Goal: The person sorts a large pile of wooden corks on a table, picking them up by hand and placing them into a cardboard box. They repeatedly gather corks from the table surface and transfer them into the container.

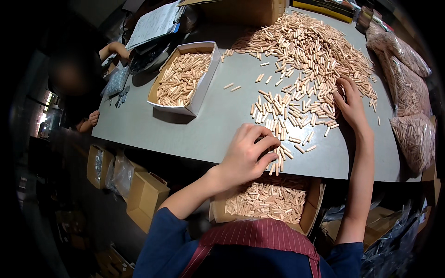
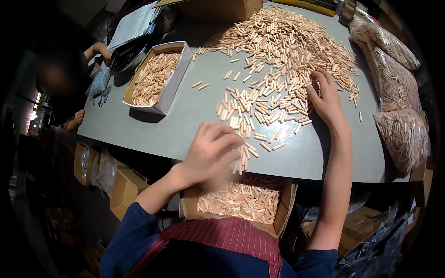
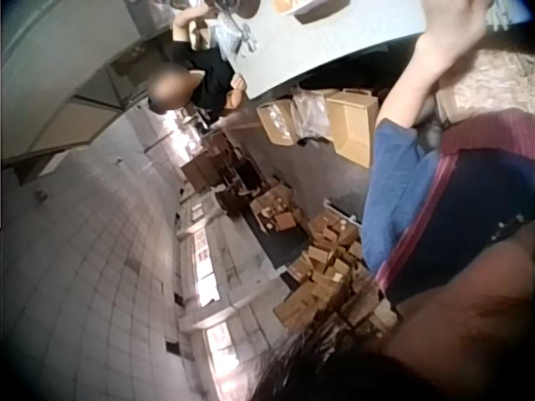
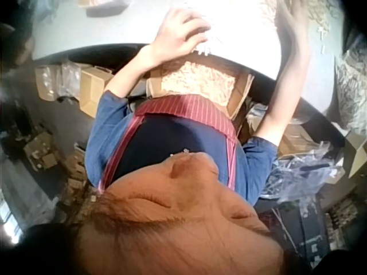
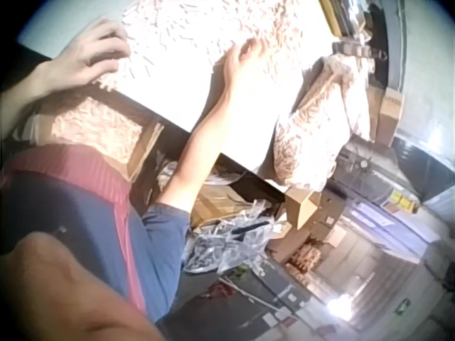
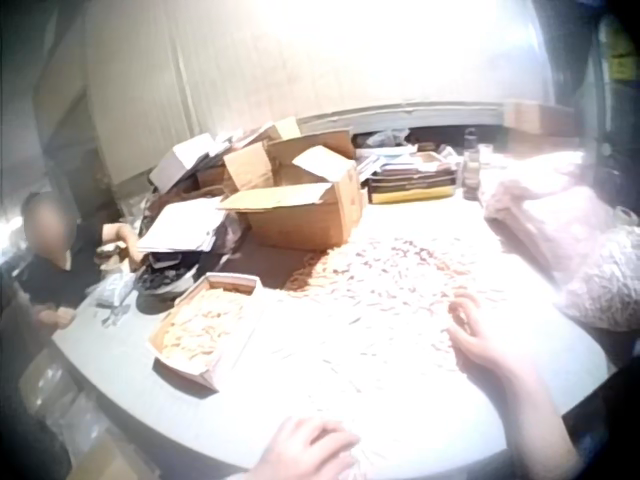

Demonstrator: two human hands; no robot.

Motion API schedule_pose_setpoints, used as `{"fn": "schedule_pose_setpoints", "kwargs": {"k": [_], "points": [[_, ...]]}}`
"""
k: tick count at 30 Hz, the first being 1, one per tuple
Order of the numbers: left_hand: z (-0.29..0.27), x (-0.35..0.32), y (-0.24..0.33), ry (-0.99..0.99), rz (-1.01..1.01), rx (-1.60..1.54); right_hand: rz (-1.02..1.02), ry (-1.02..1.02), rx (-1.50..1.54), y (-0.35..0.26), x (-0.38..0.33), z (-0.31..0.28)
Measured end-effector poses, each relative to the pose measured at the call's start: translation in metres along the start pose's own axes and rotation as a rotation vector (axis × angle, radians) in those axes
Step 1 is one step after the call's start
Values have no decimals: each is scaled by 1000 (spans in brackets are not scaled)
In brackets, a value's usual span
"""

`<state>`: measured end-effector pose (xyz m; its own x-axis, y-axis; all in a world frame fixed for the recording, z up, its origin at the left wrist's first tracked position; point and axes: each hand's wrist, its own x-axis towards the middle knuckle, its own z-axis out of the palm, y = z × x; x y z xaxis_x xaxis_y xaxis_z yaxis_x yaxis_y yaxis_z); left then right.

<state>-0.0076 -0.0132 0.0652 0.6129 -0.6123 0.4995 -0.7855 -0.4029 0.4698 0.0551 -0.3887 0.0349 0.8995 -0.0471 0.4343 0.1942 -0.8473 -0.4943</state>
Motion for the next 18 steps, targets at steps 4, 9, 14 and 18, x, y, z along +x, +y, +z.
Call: {"fn": "schedule_pose_setpoints", "kwargs": {"k": [4, 9, 14, 18], "points": [[-4, 2, 1, -40, -9, -4, -24, 22, 13, -1, -1, 0], [-8, -3, 4, -84, 1, 36, -34, 33, 15, -3, -2, 1], [-15, -4, 12, -126, 19, 60, -34, 32, 10, -3, -2, 1], [-23, -6, 2, -173, -173, -191, -27, 26, 19, -5, -2, 1]]}}
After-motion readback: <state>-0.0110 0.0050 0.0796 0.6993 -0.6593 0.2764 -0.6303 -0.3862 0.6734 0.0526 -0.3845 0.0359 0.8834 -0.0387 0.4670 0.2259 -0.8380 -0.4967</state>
